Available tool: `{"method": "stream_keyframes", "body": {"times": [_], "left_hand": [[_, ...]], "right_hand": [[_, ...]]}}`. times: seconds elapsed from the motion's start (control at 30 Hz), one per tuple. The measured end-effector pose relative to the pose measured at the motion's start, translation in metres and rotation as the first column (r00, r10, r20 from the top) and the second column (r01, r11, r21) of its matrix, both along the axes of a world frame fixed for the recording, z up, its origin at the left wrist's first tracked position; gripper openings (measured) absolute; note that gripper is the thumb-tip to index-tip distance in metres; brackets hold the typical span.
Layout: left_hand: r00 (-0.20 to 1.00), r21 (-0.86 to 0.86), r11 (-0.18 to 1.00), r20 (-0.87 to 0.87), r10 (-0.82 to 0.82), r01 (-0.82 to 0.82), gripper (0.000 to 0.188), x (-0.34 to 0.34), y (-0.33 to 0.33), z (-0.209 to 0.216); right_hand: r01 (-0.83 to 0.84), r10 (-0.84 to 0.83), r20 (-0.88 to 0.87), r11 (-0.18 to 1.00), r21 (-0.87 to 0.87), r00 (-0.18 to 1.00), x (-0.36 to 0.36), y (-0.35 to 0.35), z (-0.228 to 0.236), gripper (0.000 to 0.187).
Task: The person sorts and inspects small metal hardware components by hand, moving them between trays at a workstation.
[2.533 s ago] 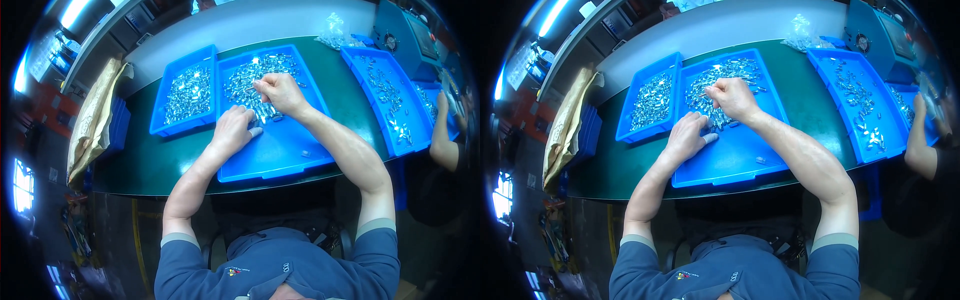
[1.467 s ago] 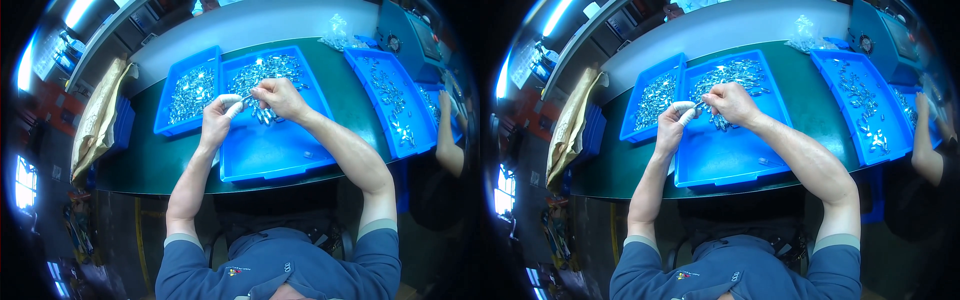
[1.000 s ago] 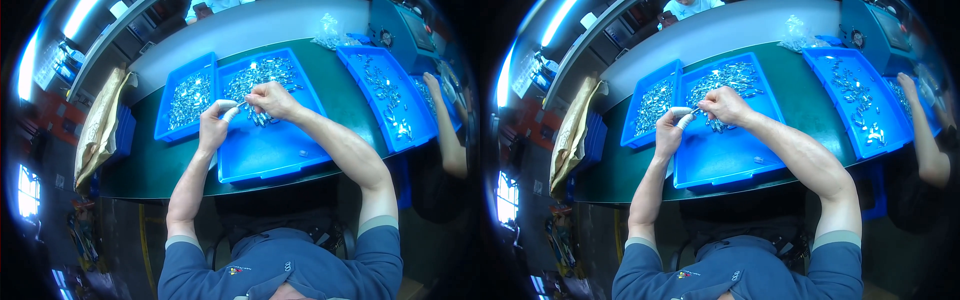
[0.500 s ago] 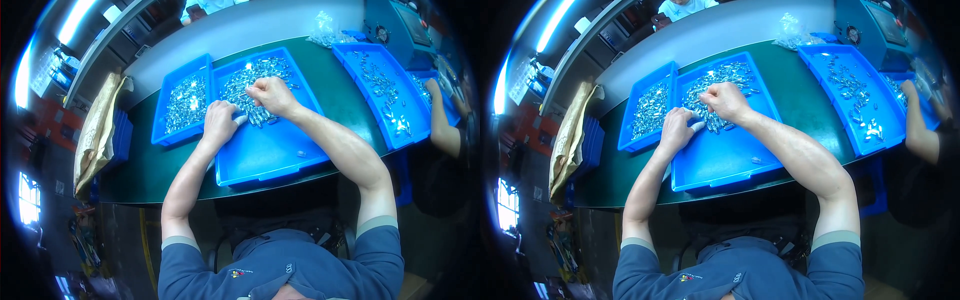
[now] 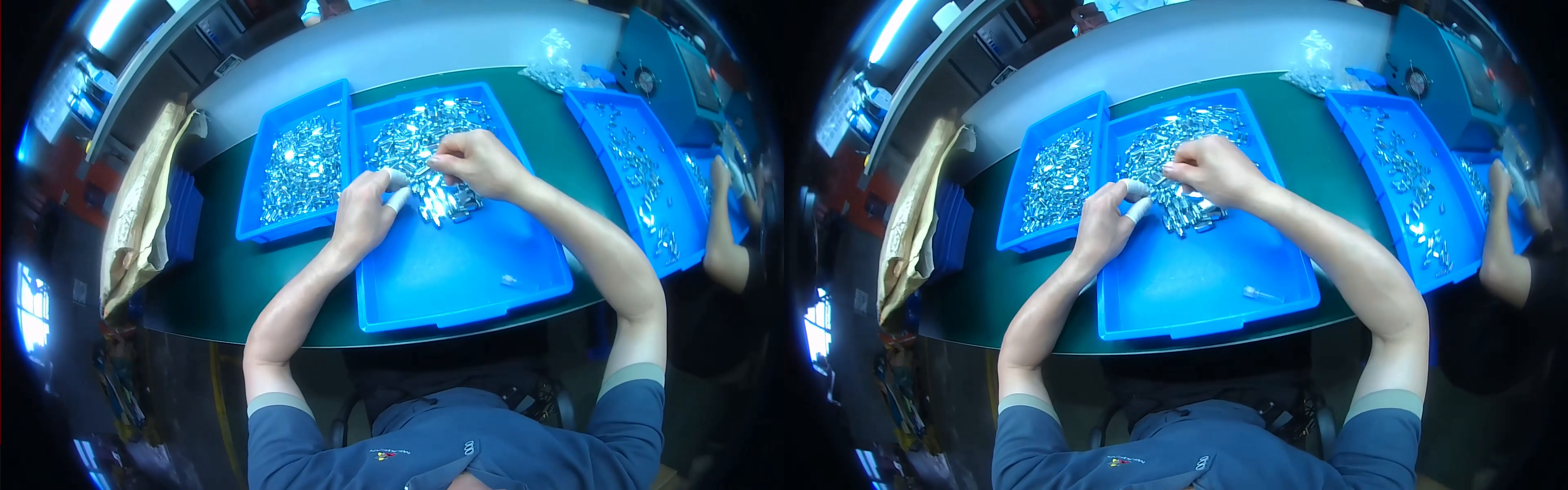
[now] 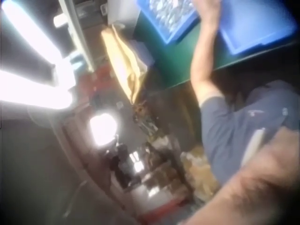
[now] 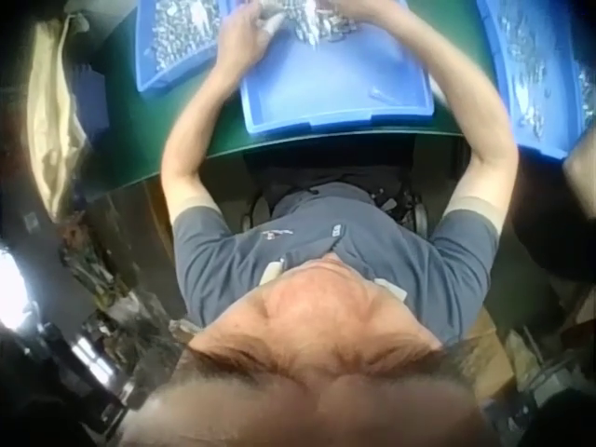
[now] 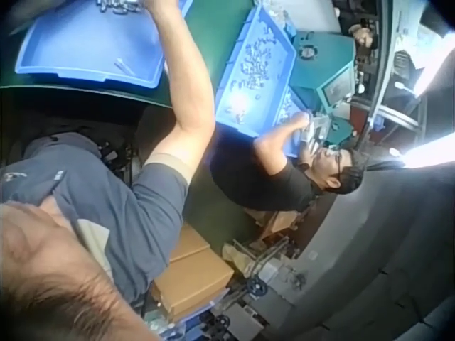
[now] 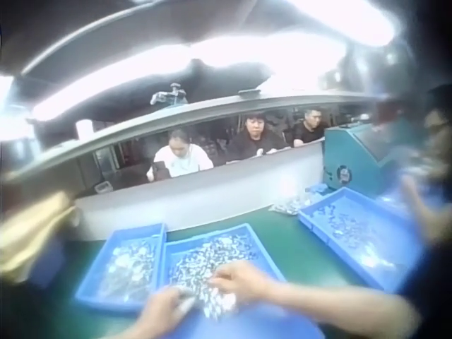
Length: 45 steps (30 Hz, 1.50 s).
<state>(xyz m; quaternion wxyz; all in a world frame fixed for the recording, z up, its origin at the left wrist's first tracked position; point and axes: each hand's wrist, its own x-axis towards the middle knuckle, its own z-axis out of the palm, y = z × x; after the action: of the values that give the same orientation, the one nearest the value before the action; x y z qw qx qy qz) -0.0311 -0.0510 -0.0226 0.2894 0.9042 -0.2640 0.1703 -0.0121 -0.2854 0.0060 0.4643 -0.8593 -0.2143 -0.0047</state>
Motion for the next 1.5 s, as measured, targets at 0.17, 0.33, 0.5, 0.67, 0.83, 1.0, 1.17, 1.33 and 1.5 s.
{"method": "stream_keyframes", "body": {"times": [0.17,0.33,0.5,0.67,0.83,1.0,1.17,1.33,1.5], "left_hand": [[0.998,-0.064,0.996,-0.021,-0.067,0.066,0.018,0.004,0.003,-0.003],[0.984,-0.097,0.991,-0.148,-0.102,0.088,0.018,0.005,0.001,0.002],[0.984,-0.157,0.981,-0.123,-0.132,0.112,0.02,0.003,0.002,0.0],[0.983,-0.158,0.983,-0.136,-0.119,0.097,0.02,0.002,0.001,-0.001],[0.985,-0.171,0.98,-0.121,-0.122,0.1,0.02,0.001,0.004,-0.001],[0.989,-0.185,0.973,-0.023,-0.148,0.142,0.018,-0.001,0.005,-0.005],[0.982,-0.141,0.973,0.073,-0.175,0.183,0.015,0.0,0.002,-0.007],[0.982,-0.046,0.984,0.086,-0.17,0.174,0.018,-0.003,0.003,-0.004],[0.969,0.017,0.979,0.146,-0.201,0.201,0.018,-0.005,-0.002,0.001]], "right_hand": [[-0.013,0.026,-0.123,0.994,0.109,0.992,-0.004,-0.004,-0.018,0.024],[-0.032,0.051,-0.139,0.991,0.133,0.989,0.003,-0.003,-0.013,0.023],[0.001,0.026,-0.161,0.986,0.167,0.987,0.006,-0.008,-0.02,0.027],[0.0,0.024,-0.166,0.99,0.143,0.986,0.003,-0.006,-0.017,0.027],[-0.001,0.021,-0.192,0.995,0.103,0.981,-0.005,-0.001,-0.012,0.025],[-0.022,0.018,0.114,0.999,0.032,0.993,-0.012,0.005,-0.013,0.022],[0.006,0.003,0.211,0.999,-0.041,0.977,-0.012,0.005,-0.014,0.022],[0.021,0.003,0.382,0.998,-0.059,0.924,-0.013,0.004,-0.019,0.02],[-0.008,0.011,0.214,1.0,-0.013,0.977,-0.011,-0.001,-0.019,0.024]]}}
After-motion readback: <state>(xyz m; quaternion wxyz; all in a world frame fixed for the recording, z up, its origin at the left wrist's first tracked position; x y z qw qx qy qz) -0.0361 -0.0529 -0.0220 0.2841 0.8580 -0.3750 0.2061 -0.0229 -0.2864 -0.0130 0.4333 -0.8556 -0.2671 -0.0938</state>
